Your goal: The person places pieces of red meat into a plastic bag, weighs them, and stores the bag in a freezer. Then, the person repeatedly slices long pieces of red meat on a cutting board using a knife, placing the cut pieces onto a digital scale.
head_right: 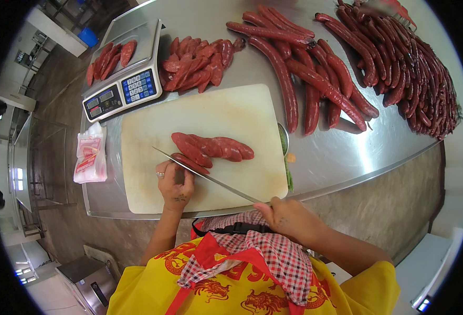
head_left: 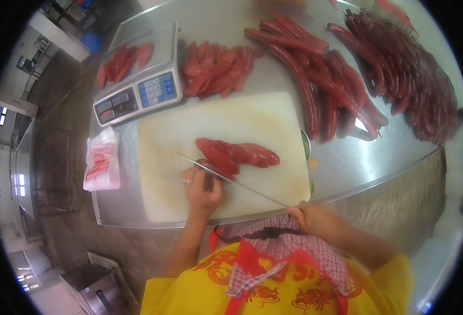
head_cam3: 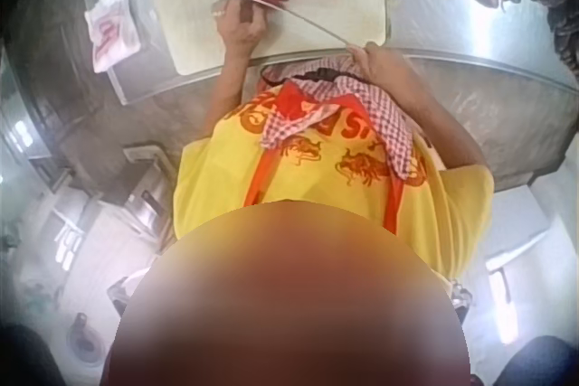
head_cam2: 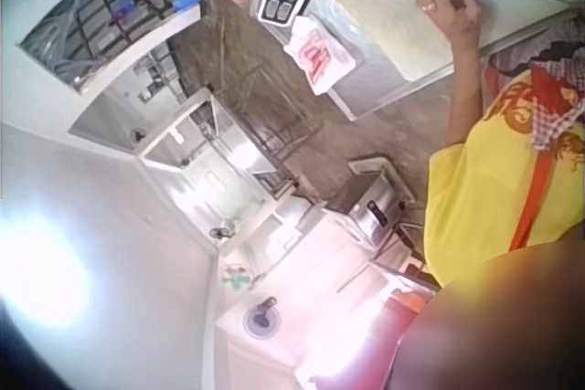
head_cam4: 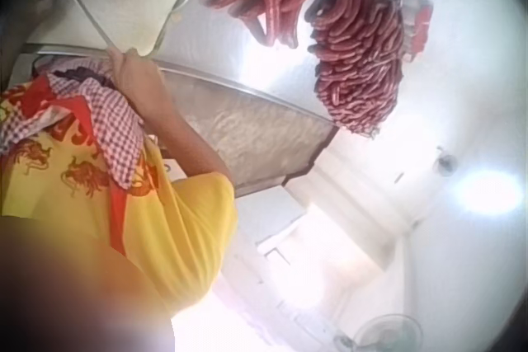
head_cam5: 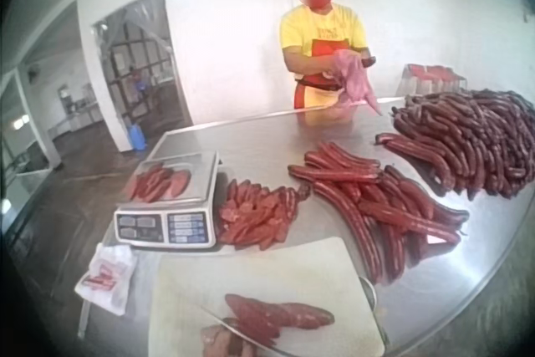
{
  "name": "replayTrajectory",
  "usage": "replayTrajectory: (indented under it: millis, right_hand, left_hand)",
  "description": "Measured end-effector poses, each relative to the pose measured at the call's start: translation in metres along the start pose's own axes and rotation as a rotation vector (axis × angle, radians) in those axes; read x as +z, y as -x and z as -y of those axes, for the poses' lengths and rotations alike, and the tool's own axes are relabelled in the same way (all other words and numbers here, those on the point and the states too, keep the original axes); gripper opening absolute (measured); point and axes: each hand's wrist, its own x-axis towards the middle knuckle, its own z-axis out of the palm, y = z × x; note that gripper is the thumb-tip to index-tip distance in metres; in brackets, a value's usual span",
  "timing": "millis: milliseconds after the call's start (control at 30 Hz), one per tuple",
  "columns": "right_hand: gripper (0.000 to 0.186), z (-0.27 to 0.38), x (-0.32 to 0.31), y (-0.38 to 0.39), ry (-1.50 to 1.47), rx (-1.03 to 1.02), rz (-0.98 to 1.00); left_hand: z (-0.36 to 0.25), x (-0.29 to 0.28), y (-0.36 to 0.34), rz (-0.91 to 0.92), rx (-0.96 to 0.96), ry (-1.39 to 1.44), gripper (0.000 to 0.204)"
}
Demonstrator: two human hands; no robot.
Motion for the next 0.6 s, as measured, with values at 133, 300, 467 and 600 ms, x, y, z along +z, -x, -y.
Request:
replayTrajectory:
  millis: [133, 300, 467, 600]
  right_hand:
    - [0.052, 0.018, 0.039, -0.067, 0.075, -0.234, -0.071]
    - [0.034, 0.025, 0.041, -0.116, 0.119, -0.63, -0.146]
    - [0.037, -0.021, -0.009, -0.045, -0.253, -0.203, -0.13]
    - [0.065, -0.045, -0.024, 0.0, -0.732, 0.268, -0.164]
  left_hand:
    - [0.004, -0.001, 0.003, 0.05, 0.02, -0.007, 0.018]
    - [-0.001, -0.008, 0.006, 0.094, -0.05, -0.041, 0.035]
    - [-0.042, -0.018, 0.022, 0.296, -0.379, -0.322, 0.107]
    - [-0.067, 0.007, 0.005, 0.54, -0.529, -0.354, 0.142]
